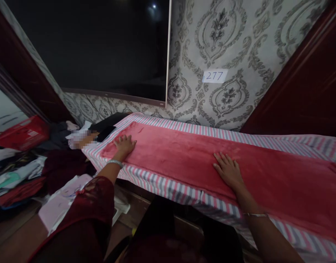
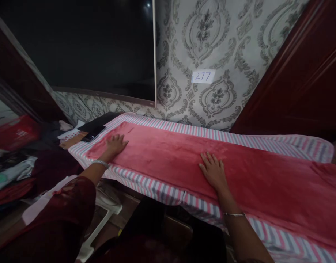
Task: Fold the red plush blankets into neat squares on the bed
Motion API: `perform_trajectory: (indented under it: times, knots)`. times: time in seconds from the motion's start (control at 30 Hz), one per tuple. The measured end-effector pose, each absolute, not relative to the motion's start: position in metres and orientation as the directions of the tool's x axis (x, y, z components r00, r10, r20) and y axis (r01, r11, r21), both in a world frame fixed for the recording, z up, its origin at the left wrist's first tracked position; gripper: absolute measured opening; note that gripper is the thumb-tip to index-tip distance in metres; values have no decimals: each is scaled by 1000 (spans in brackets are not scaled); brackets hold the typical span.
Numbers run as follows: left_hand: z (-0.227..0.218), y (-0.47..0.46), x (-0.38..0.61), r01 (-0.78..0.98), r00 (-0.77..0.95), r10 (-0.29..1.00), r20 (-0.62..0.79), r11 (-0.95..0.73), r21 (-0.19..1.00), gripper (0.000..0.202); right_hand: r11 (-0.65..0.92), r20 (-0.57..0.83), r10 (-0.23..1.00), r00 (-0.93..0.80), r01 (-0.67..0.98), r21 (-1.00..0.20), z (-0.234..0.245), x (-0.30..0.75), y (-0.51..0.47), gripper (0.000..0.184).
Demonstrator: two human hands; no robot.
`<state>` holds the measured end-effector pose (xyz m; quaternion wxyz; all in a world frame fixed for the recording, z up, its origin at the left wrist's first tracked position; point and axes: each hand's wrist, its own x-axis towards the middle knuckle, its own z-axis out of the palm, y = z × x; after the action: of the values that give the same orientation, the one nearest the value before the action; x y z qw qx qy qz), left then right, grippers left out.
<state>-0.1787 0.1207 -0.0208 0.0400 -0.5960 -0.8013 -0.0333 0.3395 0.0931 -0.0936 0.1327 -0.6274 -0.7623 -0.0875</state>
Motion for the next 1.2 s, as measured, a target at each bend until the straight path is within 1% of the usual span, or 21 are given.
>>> perform_trajectory:
  times: [0.07,0.1,0.23,0.33,0.43,0.5,0.57,0.63,0.73,0.83,1.0,1.1,1.2]
  knots:
    - [-18,108,-197,910,-413,904,107,413,24,66,204,329,927,-181,978,-37,-97,341,95,59]
    - [-17,102,-204,899,-437,894,99,436,29,67,205,333,925,-181,978,-38,-98,341,96,59]
    - [-14,81,-218,909,-417,907,65,416,22,63,198,319,932,-175,979,-42,-97,339,98,58]
    - [-13,80,-208,918,-395,914,91,396,7,64,174,266,951,-156,984,-43,-86,332,94,58]
    - [-15,92,-174,956,-289,950,116,293,-18,64,154,189,972,-142,987,-51,-69,325,88,58]
    - [-15,101,-139,989,-142,985,95,144,-21,63,143,141,981,-132,988,-66,-57,321,86,59]
    - [-14,106,-98,1000,30,998,56,-30,4,64,118,97,989,-110,989,-83,-46,318,84,60]
    - [-11,108,-57,983,177,984,30,-178,43,65,92,48,995,-87,990,-111,-37,312,81,61]
    - [-7,110,-4,946,309,950,43,-311,86,63,102,14,995,-101,983,-153,-30,300,77,62]
    - [-9,114,33,929,349,933,84,-356,97,62,163,23,987,-161,970,-179,-31,288,75,63]
    - [-28,117,54,919,386,914,128,-393,40,61,186,37,982,-183,964,-192,-39,294,77,62]
    - [-34,118,53,920,386,914,126,-391,25,61,156,48,987,-150,973,-167,-43,321,78,61]
    - [-34,118,51,921,384,915,123,-389,16,60,48,48,998,-42,990,-131,-45,362,75,60]
